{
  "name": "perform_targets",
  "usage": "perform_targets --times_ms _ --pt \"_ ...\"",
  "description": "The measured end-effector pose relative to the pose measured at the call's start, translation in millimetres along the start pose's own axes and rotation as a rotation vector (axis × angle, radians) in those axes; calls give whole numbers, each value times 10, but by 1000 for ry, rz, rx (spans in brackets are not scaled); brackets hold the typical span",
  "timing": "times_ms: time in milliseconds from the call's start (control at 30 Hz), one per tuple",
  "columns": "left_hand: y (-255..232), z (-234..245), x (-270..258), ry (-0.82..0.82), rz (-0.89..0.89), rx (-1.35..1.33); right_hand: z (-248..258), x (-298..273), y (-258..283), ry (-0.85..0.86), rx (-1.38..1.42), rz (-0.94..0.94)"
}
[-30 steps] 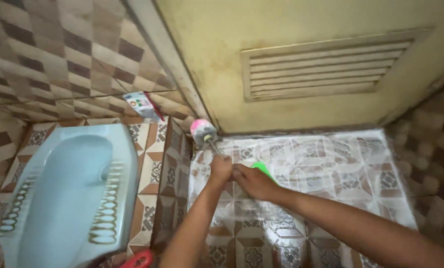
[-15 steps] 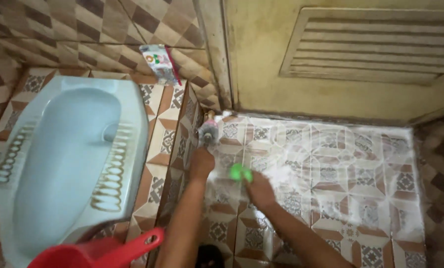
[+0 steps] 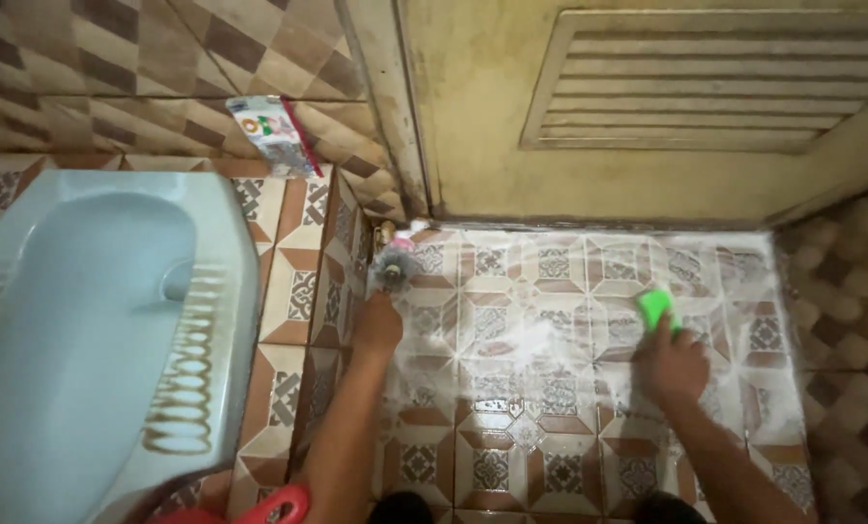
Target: The person scrubs a tiled bathroom floor with a pink-handled brush and a green handheld scrubber, spreading soapy foam across the tiles. The person repeatedly scrubs the same area near a squat toilet and a wall vent, maintaining a foamy surface without rinsing.
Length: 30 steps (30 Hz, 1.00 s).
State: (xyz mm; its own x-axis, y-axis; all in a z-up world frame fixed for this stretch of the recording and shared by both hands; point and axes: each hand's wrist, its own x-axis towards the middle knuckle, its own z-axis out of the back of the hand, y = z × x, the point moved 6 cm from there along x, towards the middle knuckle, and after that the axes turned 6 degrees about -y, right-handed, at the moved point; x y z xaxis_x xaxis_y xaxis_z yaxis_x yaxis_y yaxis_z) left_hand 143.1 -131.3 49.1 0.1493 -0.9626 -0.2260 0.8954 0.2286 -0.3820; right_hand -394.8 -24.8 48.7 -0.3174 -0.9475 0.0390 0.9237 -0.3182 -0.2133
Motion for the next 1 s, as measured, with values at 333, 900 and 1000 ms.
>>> perform_targets --times_ms 333,900,1000 --pt "477 -327 210 21 388 -410 419 -904 3342 -359 579 869" --pt "28 444 -152 -128 333 -528 335 -1296 2617 626 950 20" --pt "-53 499 -214 -121 427 -525 1256 -1176 3394 659 911 197"
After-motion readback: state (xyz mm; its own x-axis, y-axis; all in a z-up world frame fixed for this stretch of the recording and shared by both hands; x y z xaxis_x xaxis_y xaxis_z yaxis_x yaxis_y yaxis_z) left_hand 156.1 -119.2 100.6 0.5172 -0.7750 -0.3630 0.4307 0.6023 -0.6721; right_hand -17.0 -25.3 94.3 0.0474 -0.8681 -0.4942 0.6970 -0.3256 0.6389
